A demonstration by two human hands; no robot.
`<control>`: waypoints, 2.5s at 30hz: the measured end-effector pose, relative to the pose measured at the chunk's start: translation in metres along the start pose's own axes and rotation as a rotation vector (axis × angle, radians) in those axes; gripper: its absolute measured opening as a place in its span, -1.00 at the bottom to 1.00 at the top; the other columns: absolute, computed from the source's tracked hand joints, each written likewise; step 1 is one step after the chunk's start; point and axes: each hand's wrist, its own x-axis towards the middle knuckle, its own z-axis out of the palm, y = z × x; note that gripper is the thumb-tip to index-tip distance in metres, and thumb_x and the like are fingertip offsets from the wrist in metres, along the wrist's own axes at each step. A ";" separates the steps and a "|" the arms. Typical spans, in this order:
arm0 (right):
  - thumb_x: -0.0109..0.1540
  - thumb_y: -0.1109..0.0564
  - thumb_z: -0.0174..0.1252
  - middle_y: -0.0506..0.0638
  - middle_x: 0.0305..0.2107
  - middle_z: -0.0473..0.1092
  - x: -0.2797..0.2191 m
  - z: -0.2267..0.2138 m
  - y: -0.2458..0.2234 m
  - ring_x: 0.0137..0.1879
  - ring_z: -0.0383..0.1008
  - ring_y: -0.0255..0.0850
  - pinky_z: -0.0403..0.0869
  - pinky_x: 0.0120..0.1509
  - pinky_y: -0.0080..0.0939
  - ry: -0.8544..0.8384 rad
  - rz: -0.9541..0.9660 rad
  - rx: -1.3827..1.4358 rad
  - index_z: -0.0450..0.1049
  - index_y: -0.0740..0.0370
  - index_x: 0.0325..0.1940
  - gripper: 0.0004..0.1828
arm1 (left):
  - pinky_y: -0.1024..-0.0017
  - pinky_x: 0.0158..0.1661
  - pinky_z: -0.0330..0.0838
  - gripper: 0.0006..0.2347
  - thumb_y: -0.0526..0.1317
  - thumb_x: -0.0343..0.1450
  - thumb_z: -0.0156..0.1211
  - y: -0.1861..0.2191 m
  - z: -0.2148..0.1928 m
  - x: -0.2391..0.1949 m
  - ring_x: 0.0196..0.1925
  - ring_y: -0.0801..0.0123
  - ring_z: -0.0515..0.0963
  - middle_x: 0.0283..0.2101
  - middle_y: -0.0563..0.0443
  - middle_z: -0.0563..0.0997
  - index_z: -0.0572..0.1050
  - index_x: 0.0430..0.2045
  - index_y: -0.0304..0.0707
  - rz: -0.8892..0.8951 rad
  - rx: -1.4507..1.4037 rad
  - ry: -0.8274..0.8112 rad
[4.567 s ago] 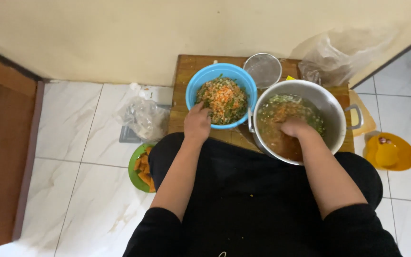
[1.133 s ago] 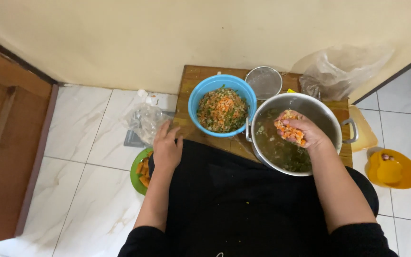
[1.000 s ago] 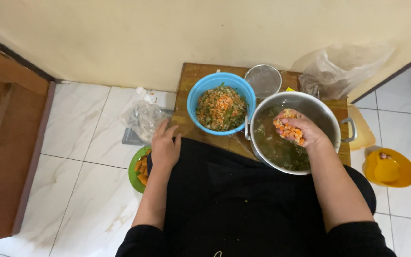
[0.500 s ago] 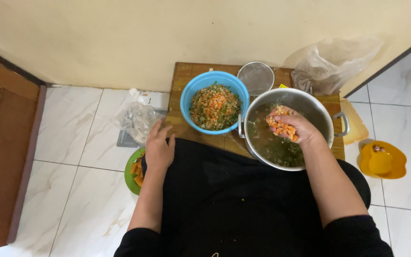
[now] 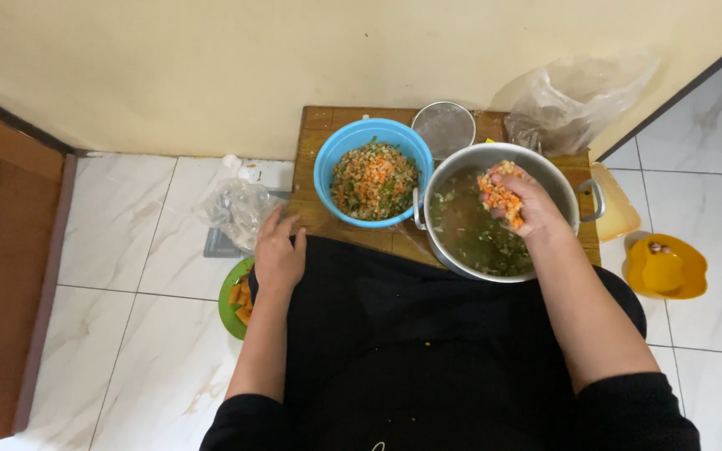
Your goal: Transferring chopped ingredients from a blue bowl into a large metal pot using hands.
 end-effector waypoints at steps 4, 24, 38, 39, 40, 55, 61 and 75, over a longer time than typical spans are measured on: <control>0.22 0.20 0.27 0.21 -0.39 0.44 -0.006 0.009 0.001 -0.34 0.59 -0.01 0.31 -0.65 -0.49 0.106 -0.005 0.037 0.50 0.24 -0.09 -0.80 | 0.22 0.31 0.34 -0.76 -0.22 0.47 0.24 0.001 -0.001 -0.001 0.35 0.05 0.41 0.30 -0.18 0.44 0.59 0.02 -0.20 0.006 -0.006 -0.012; 0.21 0.14 0.24 0.15 -0.36 0.52 -0.023 0.029 0.001 -0.31 0.61 -0.09 0.30 -0.60 -0.58 0.213 0.021 0.159 0.53 0.18 -0.17 -0.86 | 0.32 0.33 0.30 -0.78 -0.27 0.47 0.24 0.003 -0.002 -0.008 0.36 0.16 0.42 0.28 -0.18 0.46 0.59 -0.01 -0.24 0.044 0.038 0.016; 0.22 0.08 0.22 0.10 -0.41 0.49 -0.021 0.037 -0.020 -0.39 0.54 -0.20 0.31 -0.59 -0.58 0.196 0.011 0.087 0.52 0.12 -0.19 -0.88 | 0.26 0.24 0.38 -0.70 -0.22 0.38 0.37 -0.008 0.001 -0.009 0.29 0.12 0.48 0.22 -0.13 0.48 0.60 0.00 -0.18 0.195 0.178 0.143; 0.23 0.05 0.20 0.07 -0.44 0.46 -0.023 0.041 -0.025 -0.44 0.48 -0.27 0.29 -0.60 -0.61 0.179 0.015 0.058 0.51 0.08 -0.18 -0.87 | 0.21 0.26 0.34 -0.68 -0.23 0.40 0.35 -0.008 0.002 -0.006 0.32 0.08 0.44 0.26 -0.17 0.45 0.57 0.05 -0.19 0.203 0.146 0.132; 0.23 0.05 0.20 0.07 -0.44 0.46 -0.021 0.040 -0.026 -0.44 0.48 -0.27 0.29 -0.60 -0.61 0.178 0.015 0.057 0.51 0.08 -0.18 -0.87 | 0.21 0.26 0.34 -0.68 -0.23 0.40 0.35 -0.004 0.000 -0.004 0.32 0.08 0.44 0.26 -0.17 0.45 0.57 0.05 -0.19 0.202 0.145 0.133; 0.17 0.06 0.32 0.04 -0.44 0.50 0.049 0.134 -0.026 -0.51 0.51 -0.27 0.38 -0.65 -0.44 0.089 0.005 -0.074 0.48 0.10 -0.20 -0.80 | 0.15 0.24 0.38 -0.64 -0.26 0.37 0.34 -0.010 0.049 0.027 0.35 -0.08 0.41 0.30 -0.30 0.40 0.53 0.08 -0.23 0.275 0.085 0.036; 0.19 0.16 0.21 -0.04 -0.62 0.35 0.095 0.175 0.028 -0.64 0.37 -0.36 0.31 -0.73 -0.43 0.067 0.060 -0.169 0.37 0.18 -0.30 -0.87 | 0.14 0.18 0.44 -0.65 -0.24 0.35 0.34 -0.020 0.053 0.030 0.32 -0.06 0.45 0.28 -0.28 0.42 0.54 0.05 -0.20 0.287 0.144 0.038; 0.10 0.08 0.40 0.28 0.12 0.44 0.114 0.195 0.043 0.27 0.44 0.18 0.45 0.31 0.10 0.035 -0.131 -1.483 0.46 0.19 0.31 -0.32 | 0.26 0.21 0.45 -0.73 -0.28 0.29 0.41 -0.036 0.088 0.044 0.20 0.03 0.55 0.22 -0.22 0.50 0.63 -0.13 -0.17 0.266 -0.001 0.072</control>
